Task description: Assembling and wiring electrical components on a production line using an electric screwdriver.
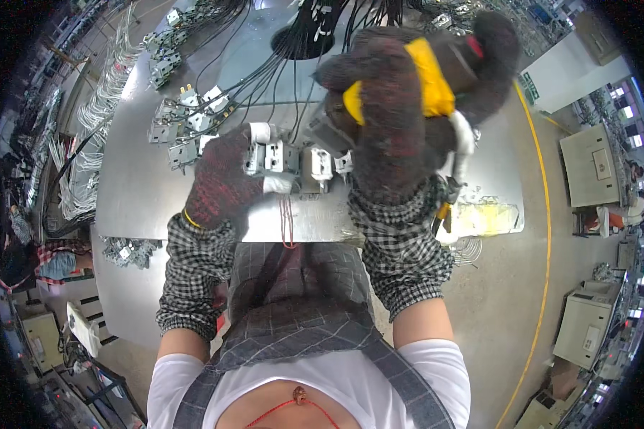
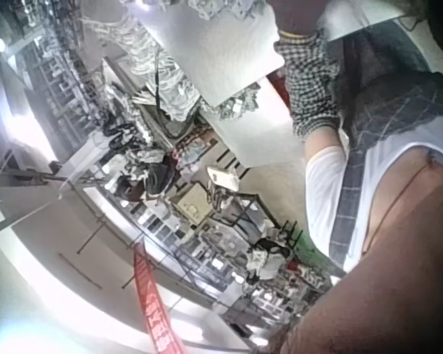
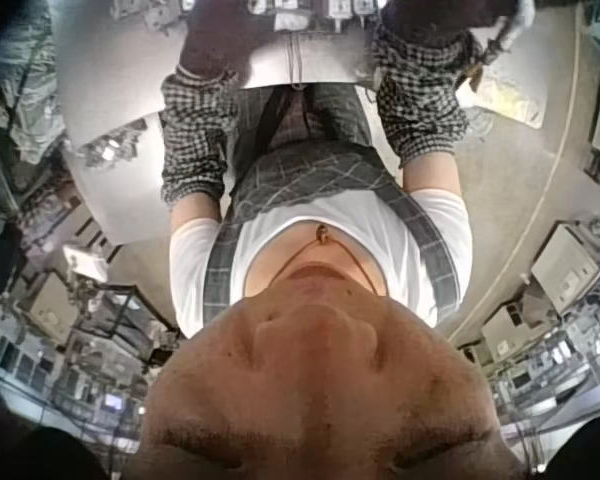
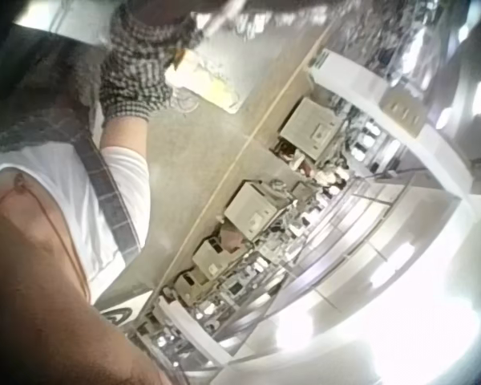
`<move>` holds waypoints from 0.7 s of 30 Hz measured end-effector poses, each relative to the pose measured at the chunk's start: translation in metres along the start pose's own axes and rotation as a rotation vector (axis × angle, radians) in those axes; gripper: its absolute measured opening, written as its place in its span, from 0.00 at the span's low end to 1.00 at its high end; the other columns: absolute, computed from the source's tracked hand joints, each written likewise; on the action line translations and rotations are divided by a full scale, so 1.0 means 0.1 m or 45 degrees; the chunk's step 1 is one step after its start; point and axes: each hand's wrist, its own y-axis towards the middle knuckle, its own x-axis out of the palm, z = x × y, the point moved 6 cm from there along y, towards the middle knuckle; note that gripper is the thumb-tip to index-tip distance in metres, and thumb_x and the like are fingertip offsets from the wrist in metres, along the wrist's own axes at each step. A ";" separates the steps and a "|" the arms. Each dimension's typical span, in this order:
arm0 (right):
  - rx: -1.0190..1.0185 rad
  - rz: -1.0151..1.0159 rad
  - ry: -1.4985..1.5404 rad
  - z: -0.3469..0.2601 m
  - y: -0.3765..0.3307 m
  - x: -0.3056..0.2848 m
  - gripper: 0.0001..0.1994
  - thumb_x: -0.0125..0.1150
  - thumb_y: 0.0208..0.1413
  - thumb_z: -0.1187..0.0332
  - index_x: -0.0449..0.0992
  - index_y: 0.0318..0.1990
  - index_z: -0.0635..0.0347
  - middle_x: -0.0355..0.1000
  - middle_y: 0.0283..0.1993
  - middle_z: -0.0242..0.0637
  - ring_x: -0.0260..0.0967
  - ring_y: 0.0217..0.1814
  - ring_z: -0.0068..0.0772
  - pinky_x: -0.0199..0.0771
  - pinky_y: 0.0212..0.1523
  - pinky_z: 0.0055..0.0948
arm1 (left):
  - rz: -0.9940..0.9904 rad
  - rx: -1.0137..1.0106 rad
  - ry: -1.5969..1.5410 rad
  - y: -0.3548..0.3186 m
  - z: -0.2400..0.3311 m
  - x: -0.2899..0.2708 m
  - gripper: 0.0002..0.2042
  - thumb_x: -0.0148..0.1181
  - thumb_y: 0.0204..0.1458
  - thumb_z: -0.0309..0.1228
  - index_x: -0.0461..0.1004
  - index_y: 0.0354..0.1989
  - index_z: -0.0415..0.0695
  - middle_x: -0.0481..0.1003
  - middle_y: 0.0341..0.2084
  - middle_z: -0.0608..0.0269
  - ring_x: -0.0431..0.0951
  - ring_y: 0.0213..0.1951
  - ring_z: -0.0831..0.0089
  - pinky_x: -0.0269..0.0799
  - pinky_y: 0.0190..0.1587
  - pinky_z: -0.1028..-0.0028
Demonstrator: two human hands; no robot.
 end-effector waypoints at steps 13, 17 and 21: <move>0.155 0.151 -0.241 0.06 -0.19 0.14 0.35 0.62 0.56 0.73 0.48 0.67 0.49 0.74 0.38 0.45 0.77 0.30 0.40 0.82 0.31 0.38 | -0.248 -0.049 0.492 0.15 0.12 0.01 0.31 0.79 0.31 0.44 0.75 0.45 0.44 0.78 0.32 0.62 0.80 0.35 0.68 0.75 0.39 0.71; 0.184 0.173 -0.237 0.07 -0.19 0.11 0.36 0.63 0.56 0.73 0.48 0.68 0.49 0.74 0.38 0.46 0.77 0.30 0.41 0.82 0.31 0.39 | -0.162 0.185 0.405 0.16 0.17 -0.03 0.31 0.74 0.34 0.54 0.75 0.43 0.47 0.79 0.31 0.60 0.81 0.35 0.63 0.75 0.36 0.68; 0.273 0.239 -0.140 0.12 -0.21 0.05 0.36 0.63 0.56 0.74 0.48 0.68 0.48 0.74 0.38 0.47 0.77 0.30 0.42 0.82 0.30 0.41 | -0.146 0.177 0.483 0.15 0.17 -0.02 0.30 0.74 0.35 0.52 0.74 0.43 0.46 0.79 0.32 0.60 0.81 0.35 0.62 0.75 0.36 0.66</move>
